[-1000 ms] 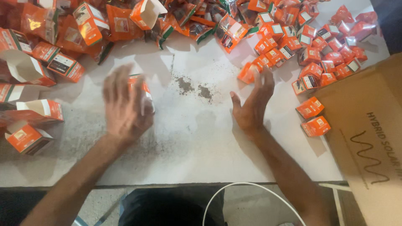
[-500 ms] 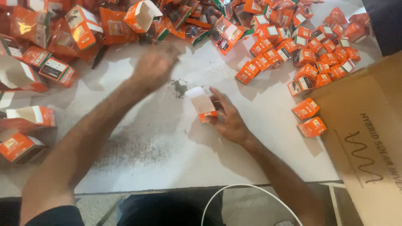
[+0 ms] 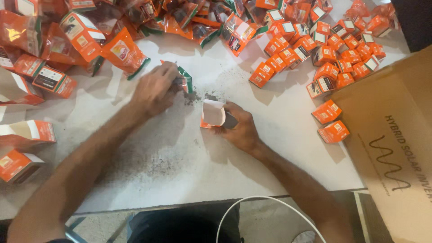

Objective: The person picks up small orange product boxes from a pile on the table, opens a white cardboard sleeve, inserts a box into it, and sets the packed box aside, repeating this with many boxes. Another person across the table handles boxes from a large pile at the same time.

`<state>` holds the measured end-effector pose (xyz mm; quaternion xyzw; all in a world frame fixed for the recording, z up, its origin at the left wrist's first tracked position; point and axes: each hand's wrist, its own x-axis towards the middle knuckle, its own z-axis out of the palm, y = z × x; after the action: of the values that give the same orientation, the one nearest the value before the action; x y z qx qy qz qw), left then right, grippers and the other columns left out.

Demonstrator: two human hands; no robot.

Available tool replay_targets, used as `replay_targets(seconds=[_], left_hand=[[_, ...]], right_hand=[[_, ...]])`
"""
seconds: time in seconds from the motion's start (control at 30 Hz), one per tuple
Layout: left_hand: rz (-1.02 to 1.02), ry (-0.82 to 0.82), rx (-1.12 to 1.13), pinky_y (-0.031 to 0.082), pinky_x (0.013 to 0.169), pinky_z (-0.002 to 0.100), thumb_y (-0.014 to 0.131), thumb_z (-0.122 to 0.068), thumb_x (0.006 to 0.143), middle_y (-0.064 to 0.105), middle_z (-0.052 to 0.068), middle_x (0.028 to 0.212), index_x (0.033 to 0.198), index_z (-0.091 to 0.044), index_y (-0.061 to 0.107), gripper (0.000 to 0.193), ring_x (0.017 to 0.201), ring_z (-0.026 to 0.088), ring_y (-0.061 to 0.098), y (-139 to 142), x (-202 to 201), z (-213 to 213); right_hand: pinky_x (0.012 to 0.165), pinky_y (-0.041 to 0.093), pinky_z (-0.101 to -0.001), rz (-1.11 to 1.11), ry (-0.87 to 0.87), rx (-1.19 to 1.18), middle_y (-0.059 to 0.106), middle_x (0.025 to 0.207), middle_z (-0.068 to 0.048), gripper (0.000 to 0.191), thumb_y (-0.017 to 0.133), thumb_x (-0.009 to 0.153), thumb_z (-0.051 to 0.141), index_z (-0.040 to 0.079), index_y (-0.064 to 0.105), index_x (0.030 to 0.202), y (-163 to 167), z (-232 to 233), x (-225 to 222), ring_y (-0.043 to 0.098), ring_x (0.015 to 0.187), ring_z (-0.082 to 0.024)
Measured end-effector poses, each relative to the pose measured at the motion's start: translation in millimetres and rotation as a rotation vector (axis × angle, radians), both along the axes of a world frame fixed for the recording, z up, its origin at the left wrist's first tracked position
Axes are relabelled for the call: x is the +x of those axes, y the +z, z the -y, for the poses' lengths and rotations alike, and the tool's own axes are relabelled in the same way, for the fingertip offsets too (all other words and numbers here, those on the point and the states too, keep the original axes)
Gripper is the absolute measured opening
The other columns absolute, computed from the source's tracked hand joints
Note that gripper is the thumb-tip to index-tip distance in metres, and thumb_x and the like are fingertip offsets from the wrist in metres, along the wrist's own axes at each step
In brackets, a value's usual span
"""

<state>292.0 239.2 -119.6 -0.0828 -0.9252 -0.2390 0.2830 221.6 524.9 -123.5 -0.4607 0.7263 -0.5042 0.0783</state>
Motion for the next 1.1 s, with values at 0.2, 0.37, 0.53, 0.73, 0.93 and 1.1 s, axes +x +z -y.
replay_targets(seconds=[0.2,0.37,0.53,0.73,0.93,1.1], left_hand=[[-0.357,-0.372,0.13,0.06,0.088,0.044,0.073,0.005,0.092,0.06,0.026,0.131,0.112,-0.001,0.051,0.031,0.115,0.037,0.067,14.8,47.6,-76.6],[-0.38,-0.35,-0.121,0.054,0.108,0.057,0.071,0.005,0.078,0.065,0.018,0.127,0.123,-0.001,0.06,0.047,0.135,0.045,0.056,25.6,42.5,-82.9],[-0.493,-0.491,-0.154,0.044,0.119,0.063,0.079,0.0,0.093,0.065,0.02,0.131,0.123,-0.001,0.059,0.037,0.142,0.042,0.051,10.5,43.1,-85.7],[-0.245,-0.13,-0.087,0.026,0.12,0.072,0.077,-0.008,0.083,0.067,0.016,0.121,0.12,-0.004,0.066,0.038,0.146,0.044,0.042,2.0,34.6,-93.4],[-0.094,-0.042,0.01,0.021,0.113,0.075,0.08,-0.022,0.081,0.041,0.03,0.145,0.105,-0.011,0.073,0.028,0.146,0.058,0.023,9.8,38.3,-101.1],[-0.052,0.117,0.11,0.038,0.113,0.06,0.077,-0.014,0.081,0.028,0.027,0.155,0.105,-0.012,0.077,0.024,0.139,0.058,0.036,13.3,29.7,-109.3]], right_hand=[[0.09,0.056,-0.031,-0.008,-0.052,-0.018,0.072,0.107,-0.008,0.045,0.085,0.081,0.005,0.004,0.068,0.122,-2.0,4.1,3.6,0.071,0.101,-0.016],[0.092,0.057,-0.0308,0.077,0.016,-0.078,0.071,0.116,-0.01,0.047,0.086,0.079,0.005,0.003,0.063,0.12,-1.5,1.0,5.7,0.068,0.106,-0.016],[0.092,0.057,-0.0307,0.082,0.027,-0.031,0.069,0.111,-0.01,0.043,0.085,0.084,0.005,0.003,0.064,0.122,-4.6,-2.4,-0.8,0.068,0.103,-0.015],[0.088,0.058,-0.0354,0.015,-0.07,0.006,0.072,0.107,-0.012,0.052,0.09,0.074,0.011,0.003,0.064,0.118,-0.2,3.3,2.0,0.071,0.099,-0.02],[0.089,0.057,-0.0384,-0.099,-0.078,0.022,0.069,0.108,-0.014,0.049,0.09,0.081,0.015,0.004,0.064,0.121,6.1,3.0,9.8,0.07,0.101,-0.03],[0.09,0.056,-0.0418,-0.18,-0.105,0.018,0.068,0.111,-0.017,0.055,0.092,0.075,0.02,0.002,0.062,0.117,1.4,5.3,9.9,0.069,0.103,-0.035]])
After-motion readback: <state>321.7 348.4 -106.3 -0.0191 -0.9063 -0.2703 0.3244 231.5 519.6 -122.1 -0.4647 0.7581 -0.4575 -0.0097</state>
